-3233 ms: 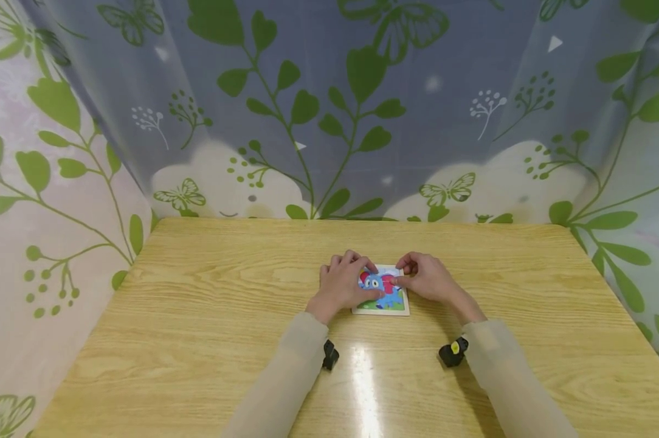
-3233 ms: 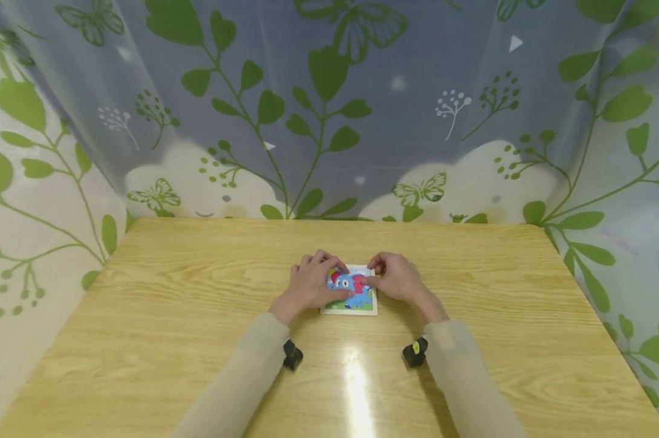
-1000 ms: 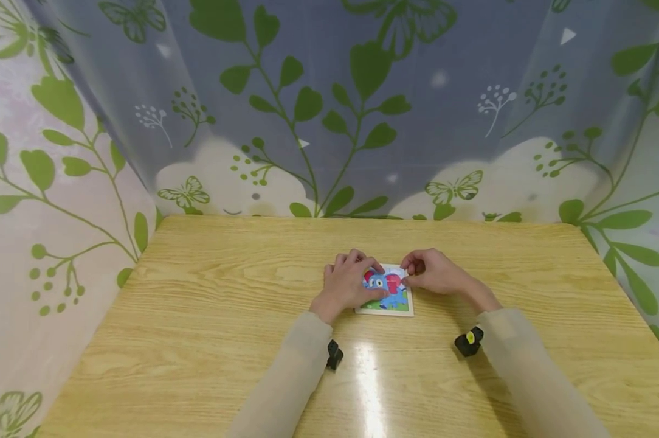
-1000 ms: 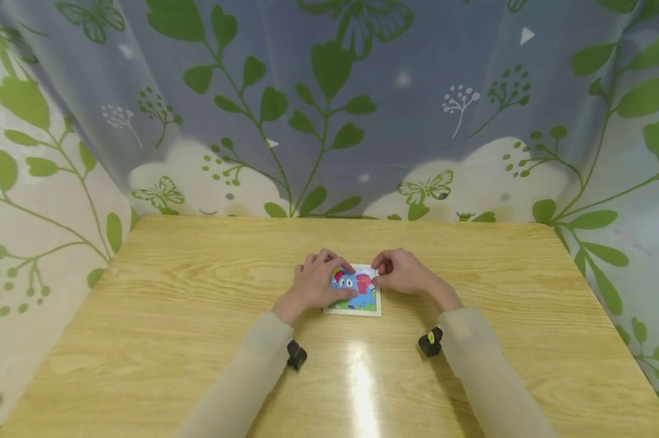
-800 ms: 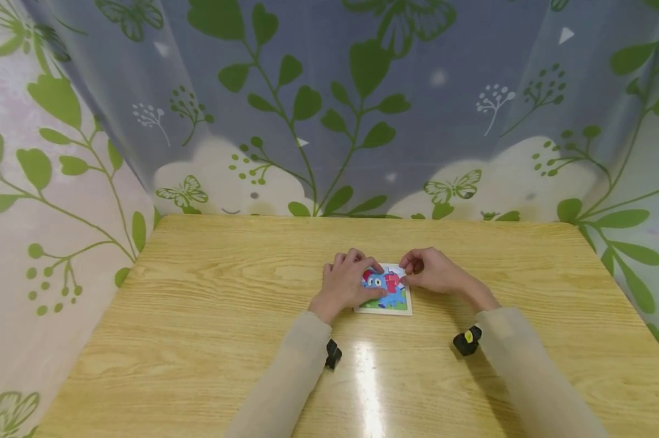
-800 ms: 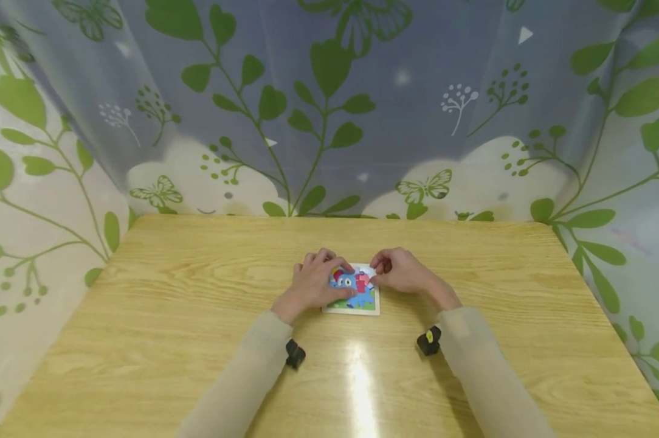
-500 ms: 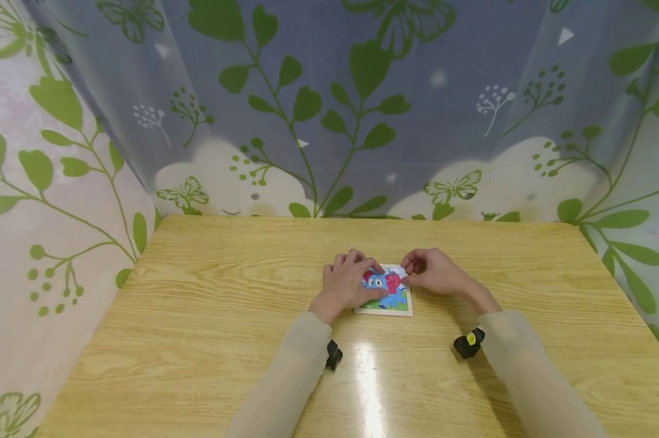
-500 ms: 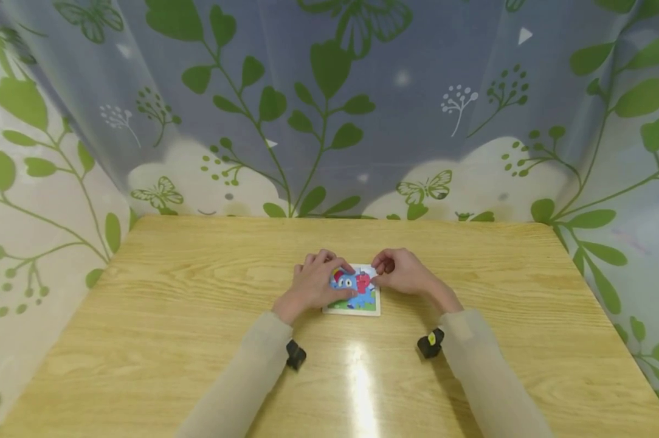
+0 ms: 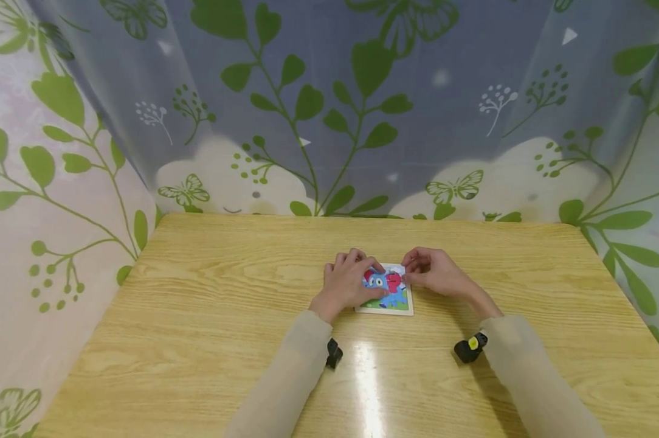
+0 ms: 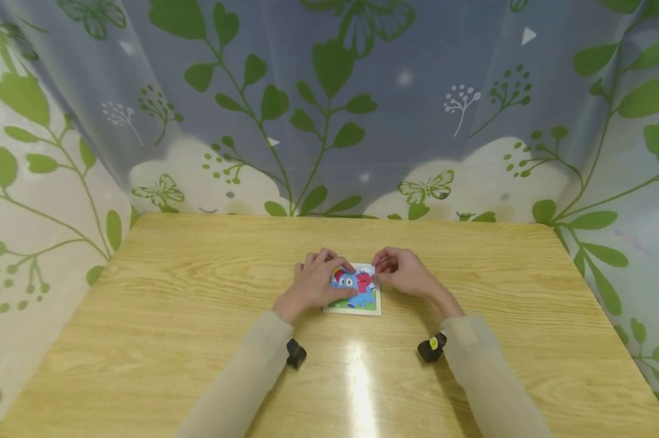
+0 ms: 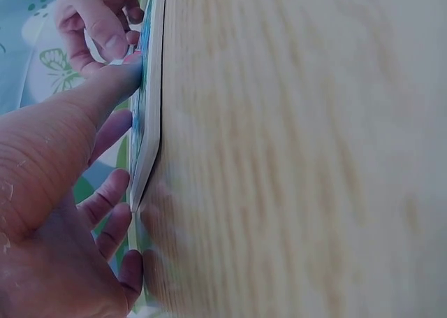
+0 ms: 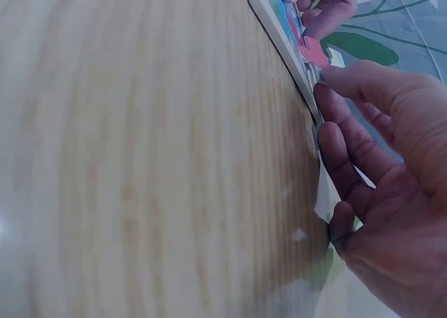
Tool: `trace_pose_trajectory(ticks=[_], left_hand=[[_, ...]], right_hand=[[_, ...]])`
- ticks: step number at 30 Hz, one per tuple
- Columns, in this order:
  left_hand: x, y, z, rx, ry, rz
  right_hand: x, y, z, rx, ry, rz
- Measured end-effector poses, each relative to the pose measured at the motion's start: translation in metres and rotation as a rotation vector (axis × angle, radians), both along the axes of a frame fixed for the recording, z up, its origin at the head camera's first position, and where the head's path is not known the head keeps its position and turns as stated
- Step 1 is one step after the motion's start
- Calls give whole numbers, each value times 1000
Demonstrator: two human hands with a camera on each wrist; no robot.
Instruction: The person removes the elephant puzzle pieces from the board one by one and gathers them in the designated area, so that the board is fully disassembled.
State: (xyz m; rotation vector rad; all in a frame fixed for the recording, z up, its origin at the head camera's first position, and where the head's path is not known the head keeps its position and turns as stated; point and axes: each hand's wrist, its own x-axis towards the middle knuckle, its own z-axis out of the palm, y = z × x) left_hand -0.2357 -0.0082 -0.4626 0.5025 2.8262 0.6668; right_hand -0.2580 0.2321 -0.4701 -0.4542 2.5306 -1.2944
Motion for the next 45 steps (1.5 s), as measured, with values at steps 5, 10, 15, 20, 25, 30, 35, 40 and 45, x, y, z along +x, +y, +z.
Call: trace_pose_trajectory(ticks=[5,10,15,20,25,30,35,40,45], left_hand=[[0,1,1,4,-3,-2],[1,1,1,5,-4,-2],[1,1,-1,-5,1,-9],[1,2,-4,-5,13,-12],[2,1,-4,0,21,-10],[2,1,-5,-1,24,-8],[3,0,-5,-2,29,-7],[3,0,-5,8,25,-7],[3,-1,-4,18,22,-4]], right_hand=[[3,0,1,-29,9,-14],[5,0,0,-40,26,-45],[7,6,-2,-48,23,-85],[10,13,-3,-55,17,-111],[13,20,-2,-55,35,-129],[14,29,-2,-54,58,-172],[13,40,-3,-30,65,-200],[12,50,0,-27,66,-215],[11,58,3,-22,88,-225]])
